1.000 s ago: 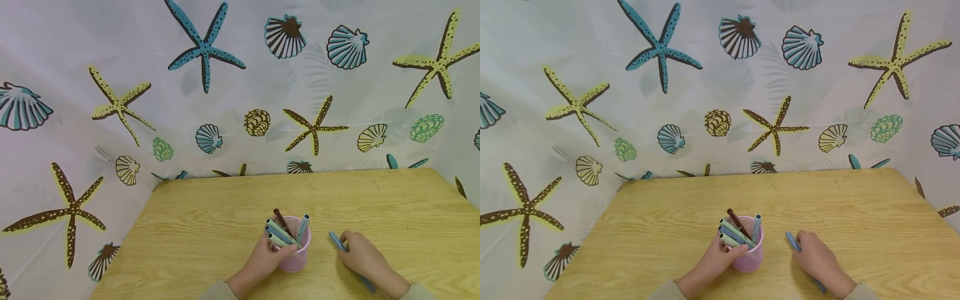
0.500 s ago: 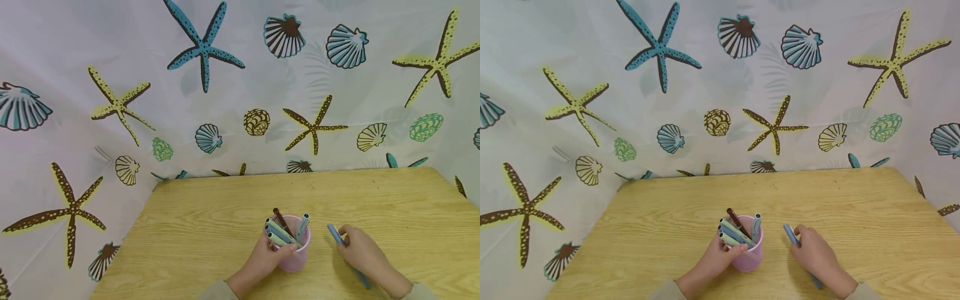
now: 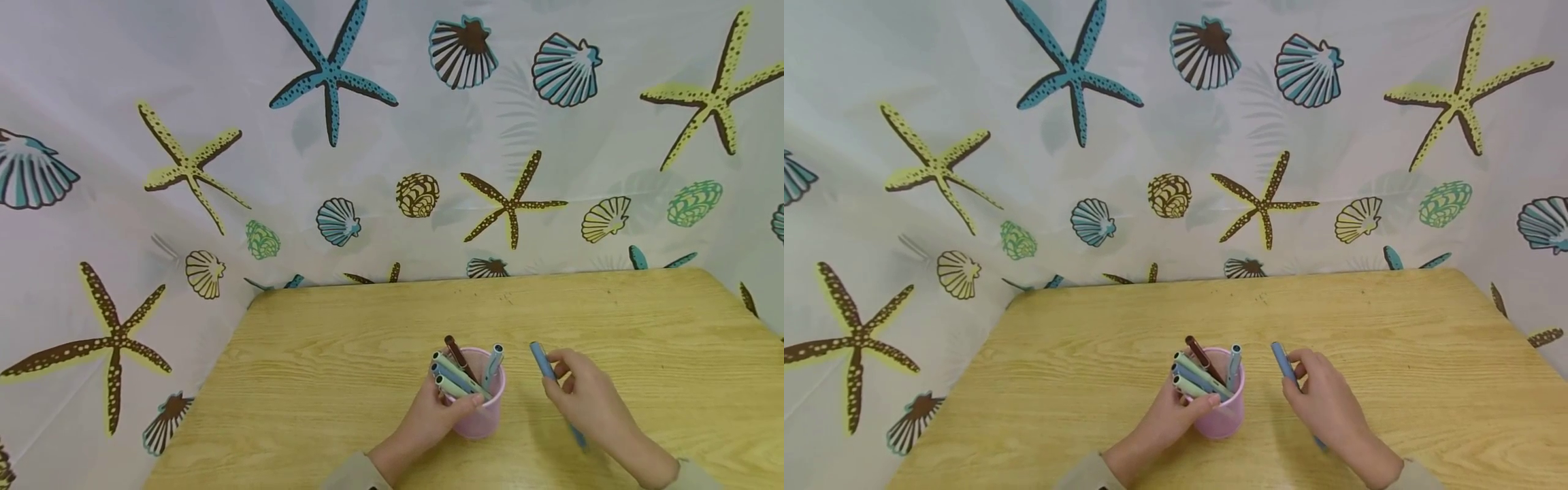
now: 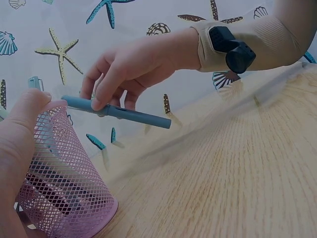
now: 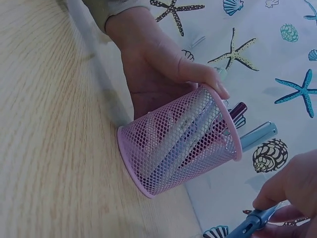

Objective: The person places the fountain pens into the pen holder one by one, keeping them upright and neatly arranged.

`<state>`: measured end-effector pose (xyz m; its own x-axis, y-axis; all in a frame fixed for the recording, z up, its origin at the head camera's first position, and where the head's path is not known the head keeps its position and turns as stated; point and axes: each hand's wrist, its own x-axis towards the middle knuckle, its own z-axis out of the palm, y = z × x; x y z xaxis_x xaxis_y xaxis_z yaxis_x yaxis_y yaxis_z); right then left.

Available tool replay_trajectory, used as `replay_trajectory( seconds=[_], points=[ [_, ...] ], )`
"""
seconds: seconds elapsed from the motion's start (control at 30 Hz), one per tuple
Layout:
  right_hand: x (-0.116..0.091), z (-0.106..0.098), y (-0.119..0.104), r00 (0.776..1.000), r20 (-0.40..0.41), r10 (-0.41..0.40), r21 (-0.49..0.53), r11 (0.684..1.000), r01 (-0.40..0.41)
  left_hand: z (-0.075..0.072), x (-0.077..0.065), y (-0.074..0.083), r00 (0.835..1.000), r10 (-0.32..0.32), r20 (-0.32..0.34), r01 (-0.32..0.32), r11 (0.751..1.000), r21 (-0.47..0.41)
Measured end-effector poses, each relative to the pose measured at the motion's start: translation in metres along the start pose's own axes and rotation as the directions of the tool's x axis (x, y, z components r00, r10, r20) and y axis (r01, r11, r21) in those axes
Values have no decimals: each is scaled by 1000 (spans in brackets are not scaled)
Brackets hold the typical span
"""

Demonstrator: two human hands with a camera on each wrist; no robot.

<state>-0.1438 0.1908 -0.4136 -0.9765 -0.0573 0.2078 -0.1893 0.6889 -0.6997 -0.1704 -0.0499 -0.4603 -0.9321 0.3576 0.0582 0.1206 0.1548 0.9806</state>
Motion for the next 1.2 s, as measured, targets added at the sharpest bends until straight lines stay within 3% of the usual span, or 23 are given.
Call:
replay_trajectory(
  seconds=[0.27,0.37,0.6,0.83,0.9,1.0,1.1,1.2],
  points=[
    [-6,-1,-12,985,-142,-95,67,992,105,-1,0,-1,1000,16,1,-16,1000,-7],
    [-8,0,-16,962,-218,-163,87,979,185,-2,0,1,999,39,12,-38,999,-20],
    [-9,0,-27,886,-355,-299,131,922,364,-1,-1,3,999,51,16,-50,998,-37],
    [-9,1,-40,839,-424,-340,212,864,457,-1,-1,2,998,63,10,-62,998,-23],
    [-8,3,-44,823,-451,-347,253,834,490,-1,-1,1,998,60,12,-59,998,-20],
    [-8,5,-53,783,-490,-383,306,766,566,-1,0,0,999,53,11,-53,998,-16],
    [-5,12,-55,720,-526,-453,319,680,661,-1,0,0,999,52,11,-52,999,-17],
    [-3,17,-57,685,-540,-488,312,640,702,-1,1,0,998,65,16,-65,998,-24]
  ],
)
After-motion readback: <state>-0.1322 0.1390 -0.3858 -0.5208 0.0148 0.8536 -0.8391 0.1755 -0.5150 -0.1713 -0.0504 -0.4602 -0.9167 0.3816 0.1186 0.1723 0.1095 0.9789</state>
